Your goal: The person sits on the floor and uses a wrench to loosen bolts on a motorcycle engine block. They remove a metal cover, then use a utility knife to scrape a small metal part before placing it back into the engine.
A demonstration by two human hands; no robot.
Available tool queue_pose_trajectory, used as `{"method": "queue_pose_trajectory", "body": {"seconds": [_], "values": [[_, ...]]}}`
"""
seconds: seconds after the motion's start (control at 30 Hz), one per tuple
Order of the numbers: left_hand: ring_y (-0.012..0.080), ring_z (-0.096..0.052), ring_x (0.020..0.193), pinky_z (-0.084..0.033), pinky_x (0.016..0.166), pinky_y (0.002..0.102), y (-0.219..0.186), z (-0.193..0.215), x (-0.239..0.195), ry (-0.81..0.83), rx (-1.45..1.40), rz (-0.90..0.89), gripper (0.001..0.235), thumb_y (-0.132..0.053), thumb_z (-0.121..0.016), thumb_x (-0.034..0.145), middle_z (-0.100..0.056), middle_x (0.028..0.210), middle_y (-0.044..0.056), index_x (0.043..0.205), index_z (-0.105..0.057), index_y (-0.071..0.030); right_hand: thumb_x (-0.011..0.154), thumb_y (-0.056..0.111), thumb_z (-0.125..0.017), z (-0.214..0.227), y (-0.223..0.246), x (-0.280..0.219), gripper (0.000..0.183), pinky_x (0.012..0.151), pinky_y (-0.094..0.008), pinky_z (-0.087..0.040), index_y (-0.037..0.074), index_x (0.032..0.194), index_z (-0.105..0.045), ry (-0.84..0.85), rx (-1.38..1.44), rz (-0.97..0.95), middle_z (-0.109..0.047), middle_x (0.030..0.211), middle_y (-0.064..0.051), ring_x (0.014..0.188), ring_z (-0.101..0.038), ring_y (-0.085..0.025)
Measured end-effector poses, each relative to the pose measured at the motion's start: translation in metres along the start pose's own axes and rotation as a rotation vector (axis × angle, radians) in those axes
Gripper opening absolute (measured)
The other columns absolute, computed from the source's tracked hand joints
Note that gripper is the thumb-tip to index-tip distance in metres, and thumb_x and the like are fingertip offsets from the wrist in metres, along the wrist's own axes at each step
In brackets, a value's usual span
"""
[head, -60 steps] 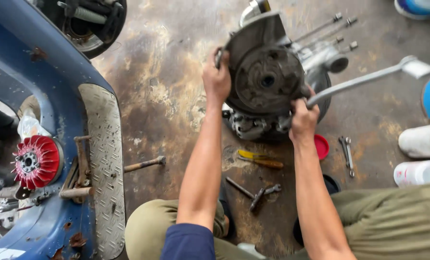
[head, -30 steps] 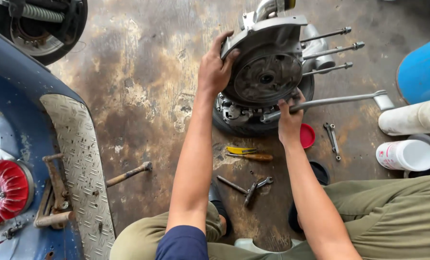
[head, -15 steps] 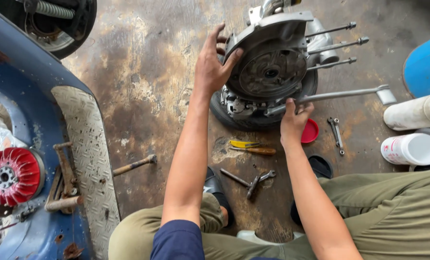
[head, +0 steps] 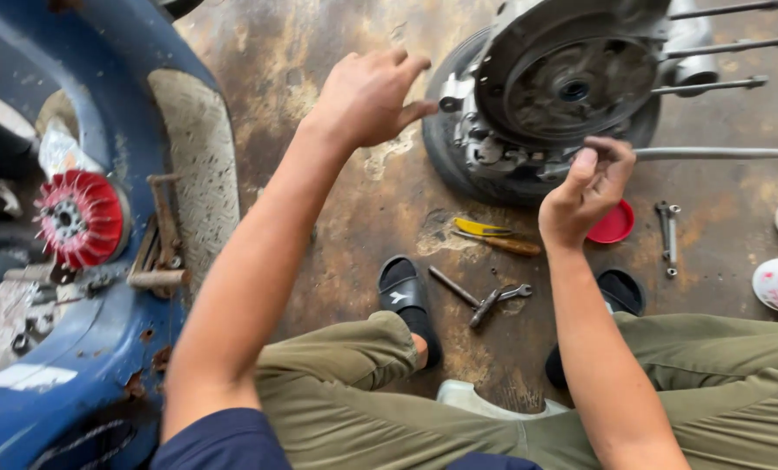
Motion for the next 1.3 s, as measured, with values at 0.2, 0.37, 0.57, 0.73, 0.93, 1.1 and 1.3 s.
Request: {"method": "queue_pose_trajectory", "body": {"seconds": [0.2, 0.37, 0.57, 0.73, 0.93, 1.1, 1.3], "values": [[0.0355, -0.073, 0.081, -0.06, 0.067, 0.048, -0.002, 0.021, -0.067, 0.256, -0.103, 0.084, 0.052, -0.052, -0.064, 0.1, -0.073, 0.111, 0.011, 0.132, -0.063, -0.011, 0.11, 0.01, -0.042, -0.043, 0.034, 0.0, 0.016, 0.089, -0.031, -0.046, -0.001, 0.115, -0.053, 0.306, 0.135, -0.079, -0.052, 0.109, -0.01, 0.094, -0.051, -0.017], [0.0309, -0.072, 0.086, -0.058, 0.073, 0.044, 0.006, 0.004, -0.11, 0.235, -0.24, 0.18, 0.048, -0.048, -0.062, 0.102, -0.072, 0.108, 0.009, 0.133, -0.062, -0.011, 0.11, 0.012, -0.041, -0.043, 0.021, 0.008, 0.022, 0.083, -0.028, -0.05, 0.0, 0.118, -0.058, 0.441, 0.161, -0.291, -0.062, 0.101, -0.01, 0.089, -0.059, -0.017], [0.0333, -0.069, 0.102, -0.056, 0.085, 0.049, -0.007, -0.047, -0.127, 0.528, -0.339, 0.218, 0.048, -0.048, -0.058, 0.103, -0.07, 0.119, 0.01, 0.137, -0.059, -0.014, 0.111, 0.009, -0.053, -0.056, 0.035, 0.032, 0.023, 0.077, -0.021, -0.052, -0.003, 0.128, -0.063, 0.907, -0.079, -0.43, -0.069, 0.104, -0.009, 0.086, -0.064, -0.012], [0.0372, -0.069, 0.1, -0.057, 0.082, 0.051, 0.018, -0.025, -0.133, 0.5, -0.303, 0.273, 0.044, -0.041, -0.053, 0.106, -0.07, 0.118, 0.013, 0.138, -0.06, -0.012, 0.111, 0.004, -0.052, -0.076, 0.049, 0.025, 0.021, 0.077, -0.023, -0.052, -0.005, 0.126, -0.063, 0.987, -0.052, -0.342, -0.069, 0.102, -0.01, 0.085, -0.063, -0.013], [0.0302, -0.074, 0.078, -0.057, 0.066, 0.041, 0.068, 0.125, -0.186, -0.4, -0.467, 0.259, 0.023, -0.009, -0.064, 0.107, -0.078, 0.107, 0.021, 0.125, -0.064, 0.005, 0.112, 0.002, -0.05, -0.121, 0.074, -0.005, 0.021, 0.082, -0.027, -0.055, -0.009, 0.127, -0.059, 0.985, 0.095, -0.316, -0.064, 0.102, -0.015, 0.09, -0.063, -0.019], [0.0175, -0.066, 0.075, -0.053, 0.061, 0.028, 0.072, 0.15, -0.238, -0.5, -0.707, 0.358, 0.02, -0.005, -0.063, 0.109, -0.073, 0.097, 0.013, 0.127, -0.063, 0.005, 0.109, 0.003, -0.051, -0.144, 0.083, -0.04, 0.021, 0.078, -0.024, -0.052, -0.005, 0.124, -0.062, 1.04, 0.103, -0.385, -0.067, 0.101, -0.012, 0.087, -0.064, -0.016], [0.0211, -0.078, 0.081, -0.066, 0.065, 0.028, 0.073, 0.115, -0.243, -0.433, -0.645, 0.374, 0.024, -0.016, -0.062, 0.105, -0.078, 0.107, 0.016, 0.121, -0.064, 0.002, 0.109, 0.003, -0.052, -0.151, 0.085, -0.07, 0.02, 0.078, -0.025, -0.055, -0.007, 0.124, -0.061, 1.109, 0.101, -0.43, -0.065, 0.101, -0.013, 0.087, -0.064, -0.017]]}}
Point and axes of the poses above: each hand's wrist, its own x-axis towards the middle knuckle, its own z-axis out of the back of the hand, y = z × x, the point moved 5 cm from there along x, towards the middle knuckle
